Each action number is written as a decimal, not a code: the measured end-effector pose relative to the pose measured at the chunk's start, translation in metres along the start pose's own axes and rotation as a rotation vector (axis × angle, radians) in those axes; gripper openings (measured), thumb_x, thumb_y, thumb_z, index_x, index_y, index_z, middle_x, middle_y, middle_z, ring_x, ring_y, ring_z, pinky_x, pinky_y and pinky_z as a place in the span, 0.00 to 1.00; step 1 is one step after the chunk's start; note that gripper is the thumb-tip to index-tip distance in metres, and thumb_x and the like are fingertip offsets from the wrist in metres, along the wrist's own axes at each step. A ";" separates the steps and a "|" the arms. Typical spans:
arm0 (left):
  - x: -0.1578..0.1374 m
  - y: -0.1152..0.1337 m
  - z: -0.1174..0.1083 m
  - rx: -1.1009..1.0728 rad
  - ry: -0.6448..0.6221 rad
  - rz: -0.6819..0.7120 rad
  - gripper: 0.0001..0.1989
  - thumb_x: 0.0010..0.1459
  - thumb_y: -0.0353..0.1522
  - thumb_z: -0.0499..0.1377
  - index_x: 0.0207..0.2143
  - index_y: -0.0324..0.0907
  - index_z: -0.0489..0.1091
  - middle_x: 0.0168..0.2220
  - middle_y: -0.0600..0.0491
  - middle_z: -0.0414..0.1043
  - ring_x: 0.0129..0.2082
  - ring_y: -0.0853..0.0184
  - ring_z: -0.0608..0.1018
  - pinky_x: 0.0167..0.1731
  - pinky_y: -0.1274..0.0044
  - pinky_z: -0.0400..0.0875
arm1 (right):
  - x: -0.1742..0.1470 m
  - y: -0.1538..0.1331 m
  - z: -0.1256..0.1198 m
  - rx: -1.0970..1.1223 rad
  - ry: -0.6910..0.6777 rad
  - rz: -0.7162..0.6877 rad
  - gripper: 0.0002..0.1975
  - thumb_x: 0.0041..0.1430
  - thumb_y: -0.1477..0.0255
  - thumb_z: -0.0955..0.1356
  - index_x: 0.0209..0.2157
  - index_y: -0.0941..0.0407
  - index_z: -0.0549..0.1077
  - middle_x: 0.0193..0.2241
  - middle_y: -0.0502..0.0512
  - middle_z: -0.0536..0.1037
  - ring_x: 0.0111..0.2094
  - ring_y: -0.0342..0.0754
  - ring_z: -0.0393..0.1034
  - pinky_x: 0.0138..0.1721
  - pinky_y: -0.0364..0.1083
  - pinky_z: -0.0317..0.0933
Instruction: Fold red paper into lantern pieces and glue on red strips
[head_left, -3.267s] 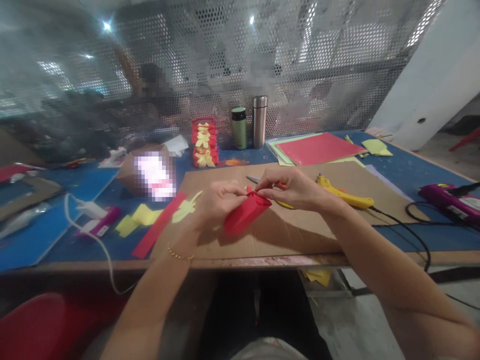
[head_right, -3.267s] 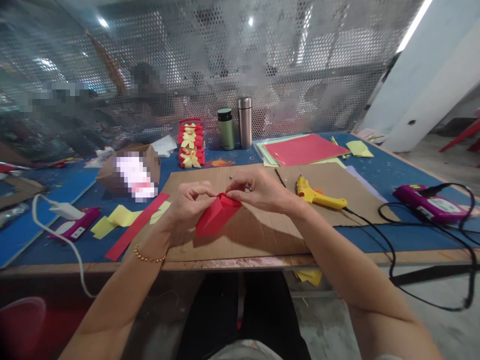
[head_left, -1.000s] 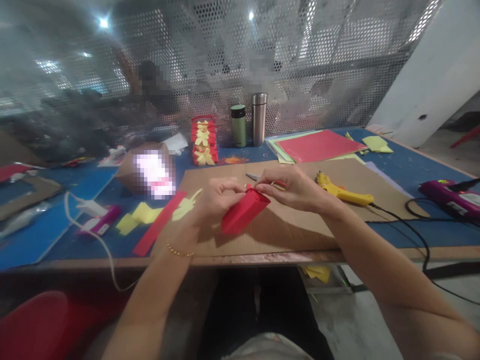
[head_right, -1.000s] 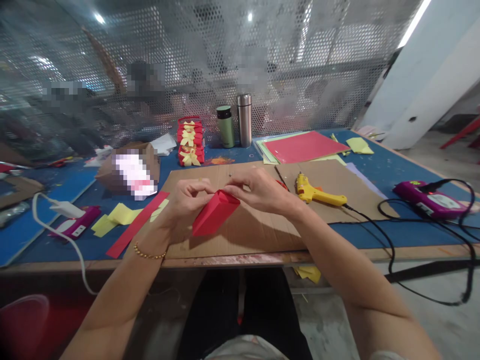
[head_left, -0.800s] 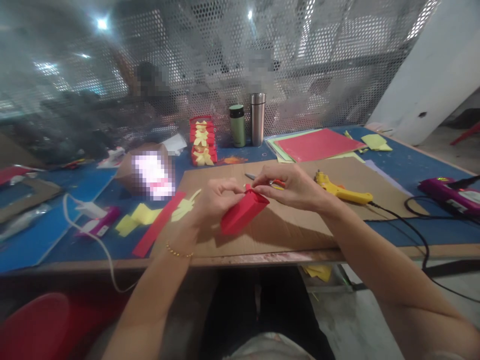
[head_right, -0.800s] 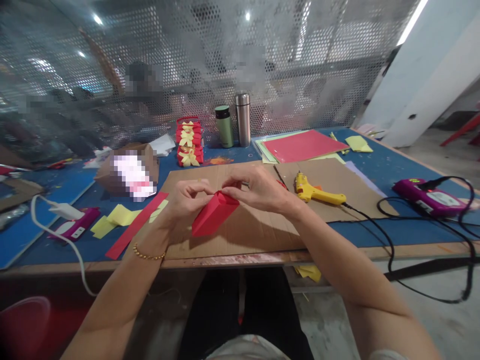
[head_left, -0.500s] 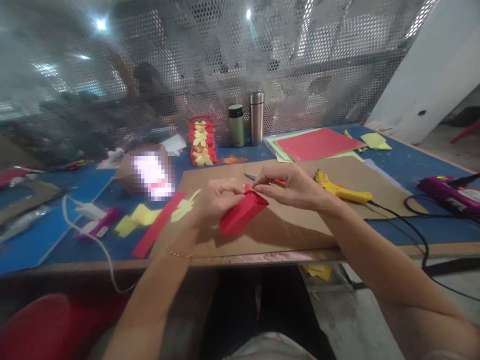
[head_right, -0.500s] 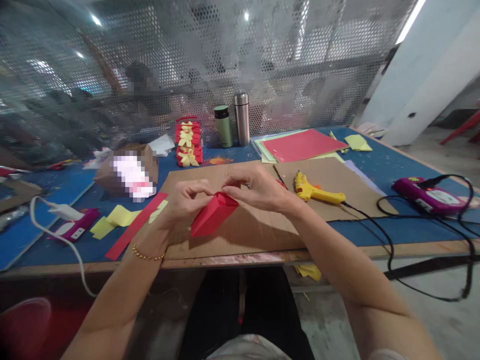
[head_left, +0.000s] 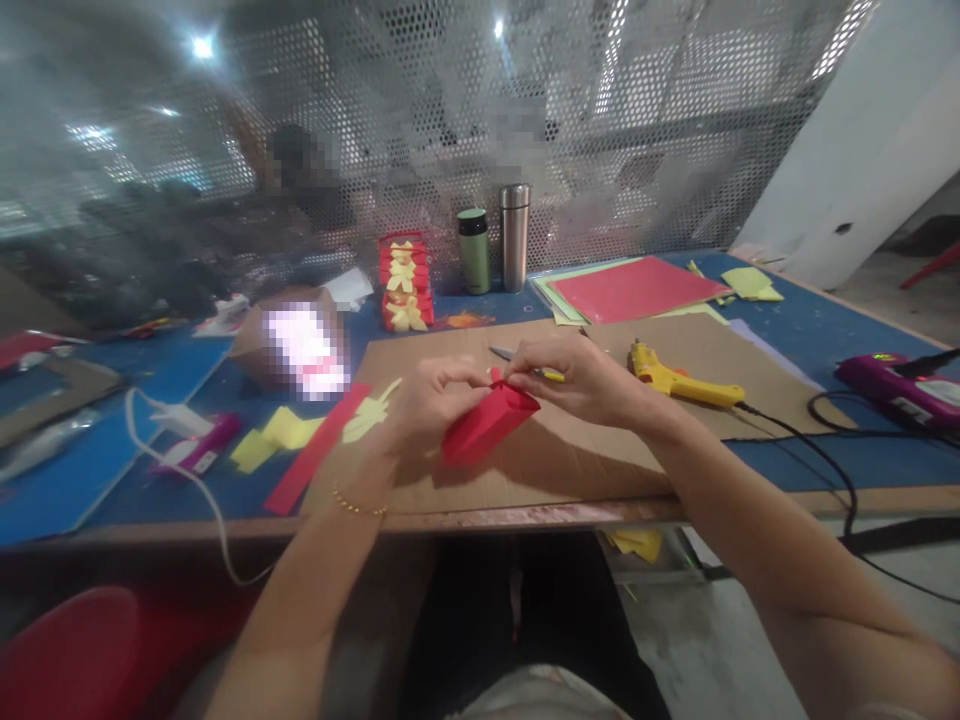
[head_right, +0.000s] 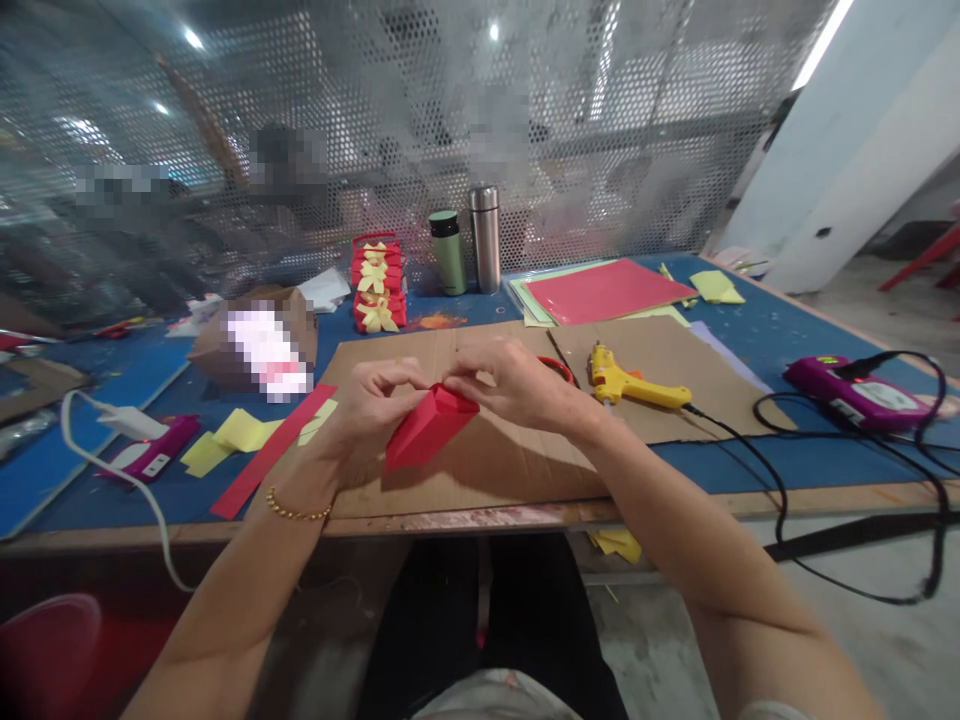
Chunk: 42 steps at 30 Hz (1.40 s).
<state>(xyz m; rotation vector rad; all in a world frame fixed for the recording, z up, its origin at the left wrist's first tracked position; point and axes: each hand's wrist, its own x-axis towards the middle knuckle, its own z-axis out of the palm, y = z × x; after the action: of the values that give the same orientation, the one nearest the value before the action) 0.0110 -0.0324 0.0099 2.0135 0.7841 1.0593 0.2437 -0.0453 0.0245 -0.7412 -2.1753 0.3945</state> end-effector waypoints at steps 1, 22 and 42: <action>0.001 -0.002 0.000 0.016 0.044 0.032 0.07 0.63 0.33 0.65 0.32 0.44 0.83 0.29 0.54 0.76 0.29 0.69 0.74 0.29 0.75 0.66 | -0.001 0.001 -0.001 0.027 0.024 0.041 0.12 0.69 0.65 0.67 0.36 0.55 0.81 0.32 0.55 0.84 0.33 0.47 0.74 0.37 0.45 0.64; 0.000 -0.011 0.006 0.896 0.319 0.889 0.15 0.70 0.26 0.58 0.55 0.46 0.76 0.38 0.53 0.82 0.41 0.64 0.78 0.48 0.69 0.64 | -0.007 0.024 0.029 0.946 0.137 0.636 0.27 0.48 0.51 0.81 0.45 0.54 0.85 0.38 0.56 0.86 0.34 0.46 0.77 0.33 0.43 0.70; 0.013 -0.028 0.017 -0.403 0.157 -0.216 0.32 0.58 0.49 0.69 0.58 0.39 0.72 0.51 0.39 0.81 0.49 0.56 0.82 0.49 0.67 0.76 | -0.007 0.029 0.048 0.799 0.439 0.593 0.28 0.44 0.52 0.81 0.42 0.54 0.80 0.35 0.55 0.86 0.35 0.51 0.81 0.41 0.52 0.76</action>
<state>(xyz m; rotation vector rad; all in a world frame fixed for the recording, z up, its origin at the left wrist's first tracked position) 0.0272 -0.0120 -0.0143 1.4877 0.7766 1.1528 0.2211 -0.0283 -0.0250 -0.8746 -1.1902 1.1882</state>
